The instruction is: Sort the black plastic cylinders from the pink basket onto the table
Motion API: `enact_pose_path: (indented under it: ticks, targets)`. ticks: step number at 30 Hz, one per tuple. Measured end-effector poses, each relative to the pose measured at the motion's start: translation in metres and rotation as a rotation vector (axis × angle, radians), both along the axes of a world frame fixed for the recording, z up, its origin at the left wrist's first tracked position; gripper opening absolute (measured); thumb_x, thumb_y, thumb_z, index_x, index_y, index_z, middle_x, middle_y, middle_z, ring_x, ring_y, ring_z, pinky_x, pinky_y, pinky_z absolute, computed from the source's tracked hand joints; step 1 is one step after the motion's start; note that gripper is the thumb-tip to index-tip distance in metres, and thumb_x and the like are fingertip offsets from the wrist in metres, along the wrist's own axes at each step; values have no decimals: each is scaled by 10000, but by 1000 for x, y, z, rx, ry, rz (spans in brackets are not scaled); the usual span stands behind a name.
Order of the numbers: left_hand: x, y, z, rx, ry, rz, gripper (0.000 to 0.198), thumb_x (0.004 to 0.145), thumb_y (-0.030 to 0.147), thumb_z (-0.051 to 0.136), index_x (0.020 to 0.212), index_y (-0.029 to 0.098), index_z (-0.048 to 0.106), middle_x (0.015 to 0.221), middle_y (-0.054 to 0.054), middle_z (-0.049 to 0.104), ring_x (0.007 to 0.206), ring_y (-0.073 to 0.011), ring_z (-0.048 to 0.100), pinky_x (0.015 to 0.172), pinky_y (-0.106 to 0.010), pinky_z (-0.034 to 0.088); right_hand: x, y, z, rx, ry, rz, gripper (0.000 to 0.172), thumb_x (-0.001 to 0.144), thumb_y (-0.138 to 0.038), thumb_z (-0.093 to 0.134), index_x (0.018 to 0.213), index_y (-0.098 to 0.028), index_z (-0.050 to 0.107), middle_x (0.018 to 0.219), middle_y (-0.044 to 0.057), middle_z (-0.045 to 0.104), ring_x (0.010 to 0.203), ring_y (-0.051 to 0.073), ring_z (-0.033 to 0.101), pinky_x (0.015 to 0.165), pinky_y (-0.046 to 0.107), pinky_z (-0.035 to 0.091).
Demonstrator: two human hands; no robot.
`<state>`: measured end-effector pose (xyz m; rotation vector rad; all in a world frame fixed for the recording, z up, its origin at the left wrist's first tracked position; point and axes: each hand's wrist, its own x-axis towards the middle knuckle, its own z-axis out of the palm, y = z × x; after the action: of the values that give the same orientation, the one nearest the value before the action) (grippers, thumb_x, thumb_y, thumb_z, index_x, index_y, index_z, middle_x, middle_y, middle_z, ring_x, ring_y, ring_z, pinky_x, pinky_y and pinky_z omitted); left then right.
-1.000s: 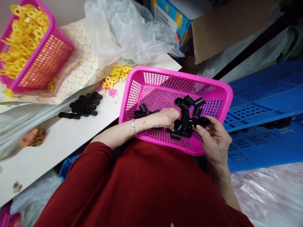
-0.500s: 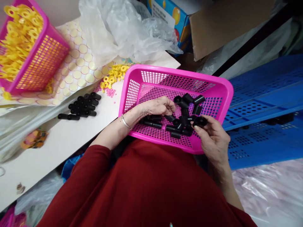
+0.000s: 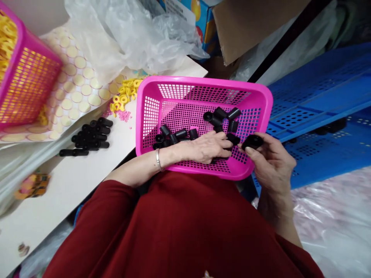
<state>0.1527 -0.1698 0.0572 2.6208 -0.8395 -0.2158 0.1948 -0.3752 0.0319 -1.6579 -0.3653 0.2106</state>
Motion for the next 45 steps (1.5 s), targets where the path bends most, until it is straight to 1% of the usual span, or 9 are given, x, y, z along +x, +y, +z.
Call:
enact_pose_path:
  ticks: [3, 8, 12, 20, 24, 30, 33, 38, 45]
  targets:
    - [0, 0, 0, 209, -84, -74, 263, 855, 81, 491, 963, 167, 715, 1162, -117, 648, 1076, -249, 498, 850, -378, 384, -1, 1, 1, 16, 23, 1, 398, 767, -285, 778, 1148, -279, 662, 995, -1, 746, 845, 180, 740, 841, 380, 621]
    - [3, 36, 5, 468, 1, 196, 205, 798, 24, 506, 762, 90, 697, 906, -136, 646, 1055, -291, 509, 884, -452, 380, -1, 1, 2, 79, 36, -7, 385, 758, -295, 788, 1126, -294, 675, 927, -19, 753, 799, 170, 746, 820, 362, 627]
    - [5, 34, 10, 379, 94, 115, 193, 799, 79, 548, 879, 123, 717, 975, -125, 635, 1041, -277, 504, 797, -381, 375, 0, 2, 3, 80, 44, -37, 383, 752, -306, 793, 1117, -291, 679, 931, -13, 748, 774, 171, 743, 813, 380, 632]
    - [2, -6, -26, 200, -96, -25, 340, 944, 70, 362, 921, 80, 701, 1094, -164, 611, 1074, -258, 517, 834, -388, 384, -4, 8, 7, 35, 73, 101, 385, 749, -263, 786, 1117, -269, 673, 965, 8, 739, 843, 180, 734, 836, 368, 616]
    - [2, 17, -24, -107, 49, 220, 164, 871, 108, 532, 927, 99, 685, 1070, -138, 626, 1017, -242, 552, 851, -385, 432, -7, 10, 6, 11, 28, 119, 343, 750, -232, 776, 1077, -263, 675, 956, 3, 711, 861, 162, 709, 842, 346, 602]
    - [-19, 28, -3, -1245, 473, 665, 374, 734, 282, 756, 1079, 166, 669, 997, -36, 654, 867, -146, 603, 822, -317, 494, -8, 21, 10, -133, -131, 188, 311, 814, -279, 708, 1116, -248, 643, 1045, 38, 662, 949, 188, 664, 865, 388, 581]
    - [-30, 21, 4, -1588, 683, 748, 363, 663, 235, 802, 995, 163, 675, 886, -5, 642, 758, -102, 605, 767, -271, 515, -9, 28, 17, -208, -273, 234, 289, 831, -273, 693, 1113, -244, 640, 1012, 40, 652, 921, 188, 649, 829, 381, 576]
    - [-34, 16, 4, -1820, 770, 865, 332, 634, 160, 807, 918, 144, 636, 837, 2, 654, 729, -91, 639, 746, -241, 547, -13, 39, 30, -310, -455, 263, 276, 834, -283, 692, 1103, -233, 651, 946, 41, 654, 842, 188, 643, 748, 359, 565]
    - [-34, 16, -1, -1803, 755, 986, 314, 658, 135, 792, 930, 141, 636, 861, -5, 696, 748, -90, 672, 748, -222, 574, -17, 47, 30, -342, -509, 289, 269, 854, -288, 663, 1120, -247, 652, 956, 37, 656, 833, 183, 643, 734, 337, 557]
